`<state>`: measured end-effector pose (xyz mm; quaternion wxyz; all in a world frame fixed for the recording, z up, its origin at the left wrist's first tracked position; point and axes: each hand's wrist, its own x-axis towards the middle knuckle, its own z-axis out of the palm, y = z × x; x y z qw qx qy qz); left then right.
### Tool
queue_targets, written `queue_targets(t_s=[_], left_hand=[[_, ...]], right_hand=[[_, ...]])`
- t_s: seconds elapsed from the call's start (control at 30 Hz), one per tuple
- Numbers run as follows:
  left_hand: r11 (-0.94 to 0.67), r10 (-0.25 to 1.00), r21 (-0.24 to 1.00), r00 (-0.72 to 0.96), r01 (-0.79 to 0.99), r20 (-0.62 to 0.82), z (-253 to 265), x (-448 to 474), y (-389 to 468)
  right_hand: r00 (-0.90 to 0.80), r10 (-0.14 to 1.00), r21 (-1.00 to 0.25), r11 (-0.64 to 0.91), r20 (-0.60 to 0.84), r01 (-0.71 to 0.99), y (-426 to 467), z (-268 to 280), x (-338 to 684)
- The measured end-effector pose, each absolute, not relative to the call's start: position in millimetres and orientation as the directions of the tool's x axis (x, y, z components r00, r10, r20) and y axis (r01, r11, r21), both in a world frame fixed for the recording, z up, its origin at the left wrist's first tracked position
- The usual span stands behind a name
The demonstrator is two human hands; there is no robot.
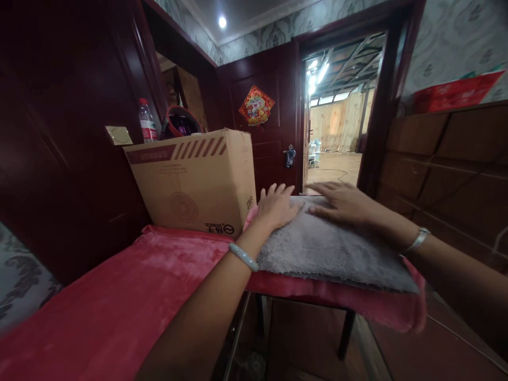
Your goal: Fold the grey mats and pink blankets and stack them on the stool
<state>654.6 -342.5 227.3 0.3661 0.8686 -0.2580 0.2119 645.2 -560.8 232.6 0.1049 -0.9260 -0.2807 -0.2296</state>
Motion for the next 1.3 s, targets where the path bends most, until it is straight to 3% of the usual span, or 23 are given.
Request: queue_targets(t_s=[0.1, 0.37, 0.87, 1.13, 1.3], left_hand=[[-0.714, -0.339, 0.446, 0.824, -0.54, 0.454, 210, 655, -348], [-0.774, -0.329, 0.375, 0.831, -0.51, 0.449, 203, 653, -349], [-0.604, -0.385, 0.447, 0.733, -0.66, 0.561, 187, 640, -316], [-0.63, -0.324, 0.481, 0.77, -0.609, 0.55, 159, 600, -266], [-0.732, -0.196, 0.523, 0.871, -0.436, 0.451, 110, 549, -215]], right_hand=[[0.791, 0.517, -0.102, -0.813, 0.326, 0.573, -562, 214, 659], [0.803, 0.496, -0.174, -0.805, 0.33, 0.568, -570, 206, 665], [0.822, 0.486, -0.145, -0.828, 0.298, 0.542, -569, 205, 666], [0.865, 0.433, -0.225, -0.843, 0.255, 0.488, -566, 207, 656], [0.872, 0.377, -0.341, -0.812, 0.312, 0.473, -574, 197, 674]])
